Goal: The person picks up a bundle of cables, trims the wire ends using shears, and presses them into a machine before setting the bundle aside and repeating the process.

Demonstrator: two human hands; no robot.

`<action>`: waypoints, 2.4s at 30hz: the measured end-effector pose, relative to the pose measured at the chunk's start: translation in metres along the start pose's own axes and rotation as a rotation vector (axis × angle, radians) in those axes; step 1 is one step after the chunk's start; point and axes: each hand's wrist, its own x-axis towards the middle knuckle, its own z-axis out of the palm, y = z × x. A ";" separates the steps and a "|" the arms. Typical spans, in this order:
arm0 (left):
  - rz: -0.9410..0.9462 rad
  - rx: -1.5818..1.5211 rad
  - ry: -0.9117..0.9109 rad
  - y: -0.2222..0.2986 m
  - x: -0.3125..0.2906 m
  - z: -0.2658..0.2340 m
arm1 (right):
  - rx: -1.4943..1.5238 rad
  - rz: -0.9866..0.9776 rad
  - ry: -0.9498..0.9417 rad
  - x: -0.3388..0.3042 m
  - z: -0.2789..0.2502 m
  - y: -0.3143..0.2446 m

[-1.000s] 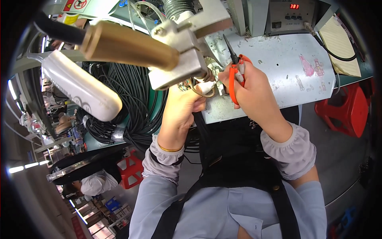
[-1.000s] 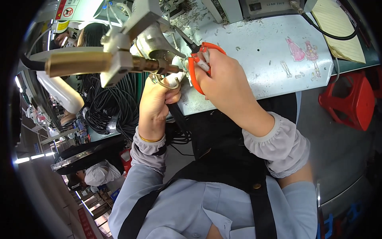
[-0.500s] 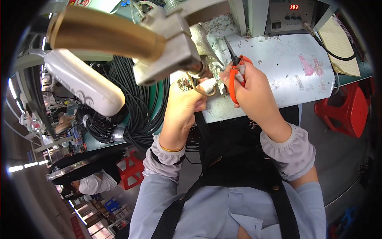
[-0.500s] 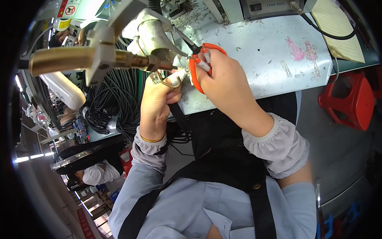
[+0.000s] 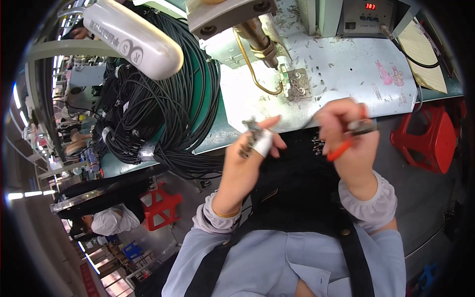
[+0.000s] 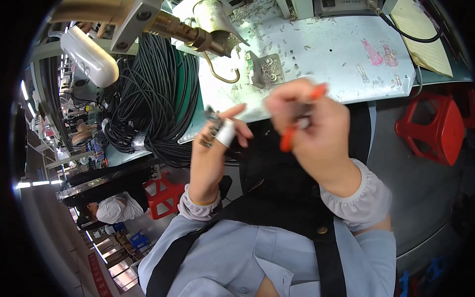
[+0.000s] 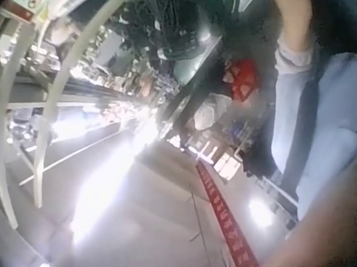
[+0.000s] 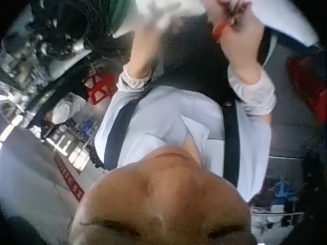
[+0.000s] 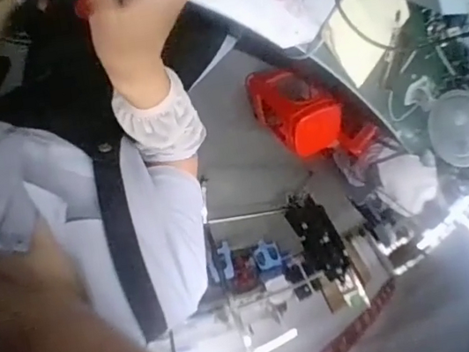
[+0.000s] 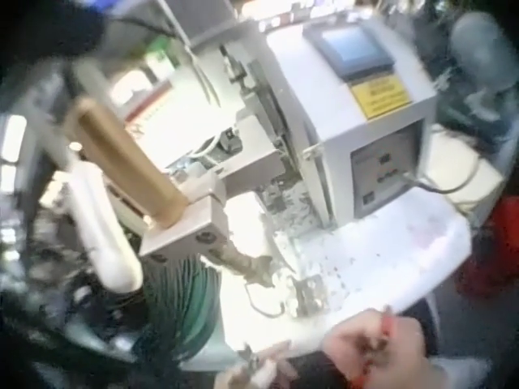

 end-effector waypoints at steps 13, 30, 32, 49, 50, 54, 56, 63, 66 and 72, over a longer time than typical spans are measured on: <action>-0.004 -0.039 -0.085 -0.016 -0.012 0.001 | 0.101 0.229 -0.397 -0.018 0.003 0.001; 0.722 0.499 -0.002 -0.024 -0.005 -0.003 | 0.195 0.650 -0.492 -0.012 0.006 -0.006; 0.691 0.493 0.058 -0.027 -0.006 -0.002 | 0.271 0.762 -0.534 -0.010 0.005 -0.008; -0.309 -0.504 -0.139 0.004 -0.014 -0.009 | -0.722 -0.918 -0.500 -0.007 0.005 -0.005; -0.310 -0.504 -0.138 0.003 -0.014 -0.009 | -0.743 -0.899 -0.474 -0.008 0.005 -0.006; -0.324 -0.539 -0.143 0.000 -0.014 -0.010 | -0.696 -0.803 -0.453 -0.010 -0.003 0.000; -0.338 -0.510 -0.146 0.000 -0.013 -0.009 | -0.661 -0.764 -0.455 -0.011 -0.005 0.003; -0.356 -0.479 -0.109 -0.004 -0.013 -0.005 | -0.550 -0.709 -0.316 -0.018 -0.003 0.009; -0.328 -0.437 -0.130 -0.005 -0.016 -0.002 | -0.543 -0.661 -0.294 -0.023 0.000 0.005; 0.061 -0.067 0.098 -0.006 -0.023 0.013 | -0.321 -0.400 -0.246 -0.031 0.008 0.008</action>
